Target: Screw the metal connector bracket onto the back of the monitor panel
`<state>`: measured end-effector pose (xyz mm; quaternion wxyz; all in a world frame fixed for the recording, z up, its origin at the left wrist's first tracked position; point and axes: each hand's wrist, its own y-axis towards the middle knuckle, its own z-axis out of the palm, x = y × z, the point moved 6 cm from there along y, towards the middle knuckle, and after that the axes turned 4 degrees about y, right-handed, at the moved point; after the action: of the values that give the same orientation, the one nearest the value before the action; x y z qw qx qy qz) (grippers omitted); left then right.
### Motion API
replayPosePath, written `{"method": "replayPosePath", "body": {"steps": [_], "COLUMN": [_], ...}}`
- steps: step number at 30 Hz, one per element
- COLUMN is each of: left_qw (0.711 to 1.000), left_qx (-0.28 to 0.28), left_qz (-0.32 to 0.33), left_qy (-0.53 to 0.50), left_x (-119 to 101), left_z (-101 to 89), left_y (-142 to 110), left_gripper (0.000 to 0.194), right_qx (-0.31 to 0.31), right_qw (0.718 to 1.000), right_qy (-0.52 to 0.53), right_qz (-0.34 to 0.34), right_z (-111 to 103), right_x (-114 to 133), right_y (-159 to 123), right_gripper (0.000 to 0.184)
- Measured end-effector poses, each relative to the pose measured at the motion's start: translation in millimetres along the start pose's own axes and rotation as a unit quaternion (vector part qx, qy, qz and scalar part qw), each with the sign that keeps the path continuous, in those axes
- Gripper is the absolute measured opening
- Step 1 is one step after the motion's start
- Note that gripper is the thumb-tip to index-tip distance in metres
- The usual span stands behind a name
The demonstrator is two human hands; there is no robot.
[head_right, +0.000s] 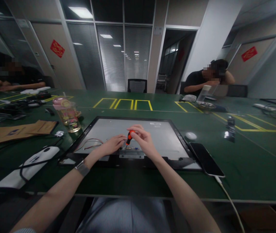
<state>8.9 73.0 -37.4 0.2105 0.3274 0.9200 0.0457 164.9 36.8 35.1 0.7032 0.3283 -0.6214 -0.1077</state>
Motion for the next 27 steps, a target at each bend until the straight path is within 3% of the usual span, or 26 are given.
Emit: {"method": "replayPosePath", "body": {"steps": [11,16,22,27], "left_qw": [1.0,1.0,1.0,1.0], "left_qx": [0.003,0.001,0.011,0.014], "left_qz": [0.007,0.006,0.006,0.0], "left_qy": [0.01,0.011,0.014,0.007], "left_x": [-1,-1,-5,-6], "left_z": [0.9,1.2,-0.9,-2.9], "left_y": [1,1,1,0], "left_gripper": [0.03,0.03,0.032,0.031], "right_qx": [0.018,0.049,-0.034,-0.012], "right_qw": [0.999,0.999,0.995,0.995], "right_qy": [-0.041,-0.001,-0.081,-0.089], "right_qz": [-0.003,0.02,-0.038,-0.035], "right_z": [6,9,-3,0], "right_x": [10,6,6,7], "right_y": [-1,-2,-1,-1], "right_gripper": [0.026,0.032,0.021,0.026]}}
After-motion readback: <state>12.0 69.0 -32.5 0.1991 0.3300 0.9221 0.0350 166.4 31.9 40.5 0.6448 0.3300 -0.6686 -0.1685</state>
